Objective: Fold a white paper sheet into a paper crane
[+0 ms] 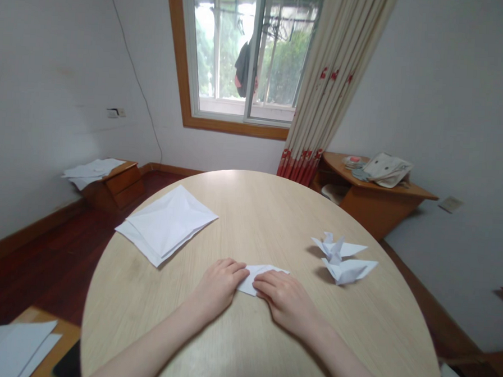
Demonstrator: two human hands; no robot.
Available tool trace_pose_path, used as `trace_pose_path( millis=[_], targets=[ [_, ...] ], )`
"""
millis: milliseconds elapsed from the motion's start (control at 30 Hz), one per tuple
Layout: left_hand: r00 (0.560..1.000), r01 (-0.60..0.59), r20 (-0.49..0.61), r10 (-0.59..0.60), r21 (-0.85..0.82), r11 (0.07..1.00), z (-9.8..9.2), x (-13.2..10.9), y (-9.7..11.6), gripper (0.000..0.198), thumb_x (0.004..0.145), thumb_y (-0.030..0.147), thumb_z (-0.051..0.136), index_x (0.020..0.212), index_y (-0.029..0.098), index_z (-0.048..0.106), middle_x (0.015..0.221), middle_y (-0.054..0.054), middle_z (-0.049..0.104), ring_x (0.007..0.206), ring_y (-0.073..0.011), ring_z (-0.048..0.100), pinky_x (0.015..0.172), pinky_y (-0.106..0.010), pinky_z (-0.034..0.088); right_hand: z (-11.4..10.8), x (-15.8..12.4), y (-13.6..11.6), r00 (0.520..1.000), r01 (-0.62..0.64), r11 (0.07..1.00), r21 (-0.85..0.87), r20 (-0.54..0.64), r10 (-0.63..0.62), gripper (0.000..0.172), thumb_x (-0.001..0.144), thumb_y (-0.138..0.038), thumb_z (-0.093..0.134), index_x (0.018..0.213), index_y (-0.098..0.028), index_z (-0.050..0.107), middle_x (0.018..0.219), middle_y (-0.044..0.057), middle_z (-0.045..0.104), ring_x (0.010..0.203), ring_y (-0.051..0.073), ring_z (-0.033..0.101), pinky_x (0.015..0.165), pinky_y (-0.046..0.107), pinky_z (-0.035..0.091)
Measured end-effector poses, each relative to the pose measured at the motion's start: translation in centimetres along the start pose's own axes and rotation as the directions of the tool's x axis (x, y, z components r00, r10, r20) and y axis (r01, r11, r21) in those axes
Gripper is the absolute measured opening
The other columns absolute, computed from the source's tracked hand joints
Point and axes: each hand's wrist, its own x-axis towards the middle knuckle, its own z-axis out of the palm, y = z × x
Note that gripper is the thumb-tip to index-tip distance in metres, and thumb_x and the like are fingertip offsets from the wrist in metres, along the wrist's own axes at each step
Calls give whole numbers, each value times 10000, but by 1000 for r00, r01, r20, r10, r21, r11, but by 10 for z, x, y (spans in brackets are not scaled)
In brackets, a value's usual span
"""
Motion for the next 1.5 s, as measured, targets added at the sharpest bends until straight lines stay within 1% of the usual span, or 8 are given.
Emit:
trace_pose_path(
  millis=[100,233,467,767,967,1100,1333,1500],
  targets=[
    [999,29,-17,-30,-34,999,0,1,1,311,892,12,460,1079,184,639,1170,-63,675,1038,-231,598,907,-388,473,0,-1,0,1000,0,1000,10,-6,0,207,904,-112,503,984,-199,672,984,70,692,899,216,615,765,337,457],
    [998,17,-52,-20,-59,998,3,0,-2,271,896,24,481,1032,190,646,1162,-52,682,1025,-228,603,903,-384,471,0,0,1,1000,9,1000,10,-17,-8,246,907,-97,467,983,-213,671,960,68,685,897,204,609,767,326,449],
    [995,-3,-100,-9,-122,993,6,-1,-3,261,897,38,475,1000,193,660,1126,-49,669,1004,-202,612,853,-320,488,-2,0,-2,1000,-6,999,35,-25,7,244,914,-81,443,950,-206,650,934,66,671,887,199,606,770,315,447],
    [987,59,-127,-102,-303,951,6,0,3,254,843,59,455,915,190,661,970,-45,675,954,-200,597,861,-317,473,-3,1,-7,999,-41,998,37,-10,42,205,932,-83,422,883,-182,594,908,65,641,840,199,577,717,311,443],
    [981,111,-119,-156,-318,942,1,0,9,255,779,70,484,976,176,607,974,-57,665,943,-217,592,840,-340,467,3,3,-6,993,-103,995,14,-53,104,141,944,-118,438,903,-186,554,929,69,615,871,210,563,730,320,456],
    [977,128,-122,-174,-315,940,1,0,10,220,794,116,515,981,185,608,981,-55,657,945,-220,590,851,-347,465,6,4,-5,986,-160,987,-9,-45,160,78,934,-165,490,877,-183,540,921,73,596,852,218,551,723,338,460],
    [982,101,-124,-145,-306,947,7,0,9,169,856,173,536,986,180,644,993,-65,616,953,-216,584,857,-341,474,11,5,-3,984,-156,988,5,-82,156,180,961,-135,388,865,-199,527,894,66,592,826,210,539,722,345,453],
    [978,101,-143,-153,-322,941,10,0,9,172,865,135,526,992,177,635,1000,-64,599,970,-212,567,875,-347,468,18,7,-1,974,-184,981,66,-118,191,160,951,-115,394,875,-191,513,892,67,584,855,215,538,739,345,458]
  ],
)
